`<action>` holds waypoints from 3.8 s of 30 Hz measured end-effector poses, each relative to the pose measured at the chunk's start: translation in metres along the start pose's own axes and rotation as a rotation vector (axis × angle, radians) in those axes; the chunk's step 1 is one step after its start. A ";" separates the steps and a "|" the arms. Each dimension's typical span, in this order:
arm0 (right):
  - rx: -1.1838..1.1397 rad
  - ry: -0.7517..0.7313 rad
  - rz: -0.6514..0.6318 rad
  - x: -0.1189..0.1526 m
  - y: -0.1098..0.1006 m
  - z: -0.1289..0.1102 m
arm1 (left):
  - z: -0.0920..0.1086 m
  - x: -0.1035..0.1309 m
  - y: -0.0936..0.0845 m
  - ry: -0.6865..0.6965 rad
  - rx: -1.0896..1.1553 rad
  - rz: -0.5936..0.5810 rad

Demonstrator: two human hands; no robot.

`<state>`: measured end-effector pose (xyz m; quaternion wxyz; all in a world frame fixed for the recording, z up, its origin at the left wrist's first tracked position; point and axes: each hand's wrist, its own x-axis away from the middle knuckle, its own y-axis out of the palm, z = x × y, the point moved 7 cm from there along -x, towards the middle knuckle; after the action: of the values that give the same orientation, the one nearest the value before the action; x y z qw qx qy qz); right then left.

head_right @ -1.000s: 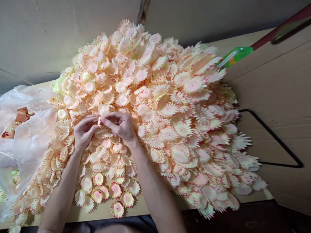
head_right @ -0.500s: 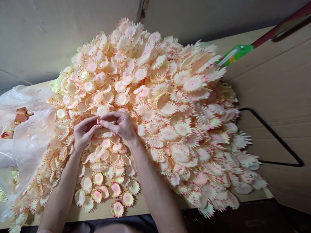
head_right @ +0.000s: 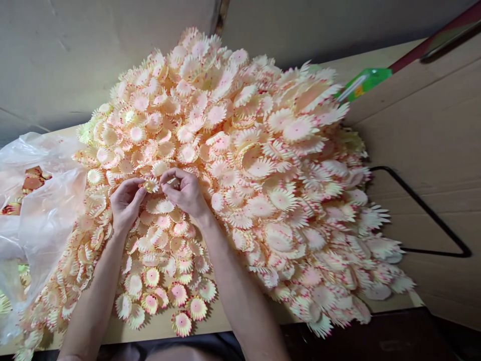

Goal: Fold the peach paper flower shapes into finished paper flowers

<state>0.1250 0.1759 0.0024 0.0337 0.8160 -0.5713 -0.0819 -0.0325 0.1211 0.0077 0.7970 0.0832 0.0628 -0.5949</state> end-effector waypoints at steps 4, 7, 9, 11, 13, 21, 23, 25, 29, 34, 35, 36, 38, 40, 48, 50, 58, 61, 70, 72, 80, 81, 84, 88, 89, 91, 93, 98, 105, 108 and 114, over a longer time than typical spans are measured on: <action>0.227 -0.118 0.007 0.001 0.001 -0.004 | 0.003 0.000 0.006 0.028 -0.028 -0.078; 0.319 -0.174 0.019 0.002 0.002 -0.006 | 0.006 0.000 0.010 0.057 -0.028 -0.135; 0.351 -0.194 0.026 0.002 0.002 -0.007 | 0.006 0.001 0.013 0.053 -0.017 -0.176; 0.355 -0.201 0.031 0.002 0.002 -0.008 | 0.005 0.001 0.013 0.046 -0.014 -0.180; 0.341 -0.216 0.038 0.001 0.003 -0.010 | 0.003 0.001 0.012 0.045 -0.008 -0.151; 0.340 -0.241 0.131 0.006 0.007 -0.021 | -0.002 0.002 0.007 0.050 -0.025 -0.037; 0.325 -0.216 0.141 0.008 0.005 -0.019 | -0.001 0.002 0.004 0.065 -0.044 0.012; 0.317 -0.208 0.153 0.008 0.003 -0.017 | 0.000 0.001 0.003 0.075 -0.051 0.036; 0.390 -0.302 0.302 0.009 -0.009 -0.022 | 0.003 -0.001 -0.003 0.084 -0.041 0.088; 0.394 -0.391 0.498 0.012 -0.025 -0.029 | 0.003 -0.001 -0.007 0.058 0.026 0.087; 0.391 -0.397 0.481 0.012 -0.024 -0.030 | 0.001 -0.001 -0.003 0.032 0.037 0.036; 0.386 -0.394 0.460 0.011 -0.022 -0.031 | 0.000 -0.001 0.000 0.005 0.043 -0.017; 0.356 -0.364 0.430 0.011 -0.019 -0.030 | -0.002 0.000 0.006 -0.030 0.046 -0.097; 0.297 -0.325 0.391 0.011 -0.017 -0.029 | -0.003 0.000 0.009 -0.037 0.038 -0.141; 0.173 -0.265 0.077 0.006 -0.003 -0.028 | 0.001 -0.001 0.005 0.045 0.118 -0.112; 0.164 -0.250 0.059 0.005 -0.002 -0.027 | -0.001 0.000 0.006 0.025 0.143 -0.127; 0.054 -0.086 -0.020 0.004 0.004 -0.010 | -0.003 0.001 0.008 -0.019 0.111 -0.144; -0.035 -0.039 -0.018 0.005 0.004 -0.010 | -0.001 0.001 0.011 -0.027 0.189 -0.168; -0.162 0.071 -0.073 0.005 0.005 -0.009 | -0.002 0.000 0.013 -0.024 0.255 -0.179; -0.164 0.073 -0.069 0.005 0.005 -0.008 | -0.002 0.000 0.013 -0.026 0.254 -0.174; -0.125 0.052 -0.072 0.004 0.003 -0.002 | 0.004 0.001 0.016 0.017 0.203 -0.226; -0.114 0.048 -0.077 0.004 0.002 -0.001 | 0.005 0.000 0.015 0.033 0.187 -0.217; -0.090 0.027 -0.071 0.002 0.001 0.000 | 0.009 -0.002 0.008 0.075 0.134 -0.137; -0.048 -0.022 -0.057 0.001 0.001 -0.003 | 0.009 -0.002 0.002 0.072 0.080 -0.073; -0.019 -0.035 -0.057 0.001 0.002 -0.004 | 0.009 -0.002 0.003 0.067 0.072 -0.080; 0.051 -0.054 -0.052 0.002 0.002 -0.006 | 0.009 -0.002 0.006 0.064 0.070 -0.112; 0.093 -0.059 -0.054 0.003 0.003 -0.006 | 0.009 -0.001 0.009 0.065 0.082 -0.151; 0.113 -0.044 -0.063 0.003 0.005 -0.002 | 0.008 -0.003 0.010 0.099 0.037 -0.170; 0.323 -0.185 0.143 0.003 0.000 -0.008 | 0.004 0.001 -0.001 0.110 -0.115 -0.012; 0.407 -0.245 0.304 0.004 -0.014 -0.014 | 0.003 0.002 -0.010 0.098 -0.113 0.111; 0.106 -0.137 0.247 0.003 -0.019 -0.016 | -0.003 -0.001 -0.001 0.007 0.061 -0.025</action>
<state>0.1464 0.1793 0.0154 -0.0385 0.7325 -0.6719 -0.1024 -0.0333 0.1222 0.0049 0.7864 0.1091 0.0485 -0.6061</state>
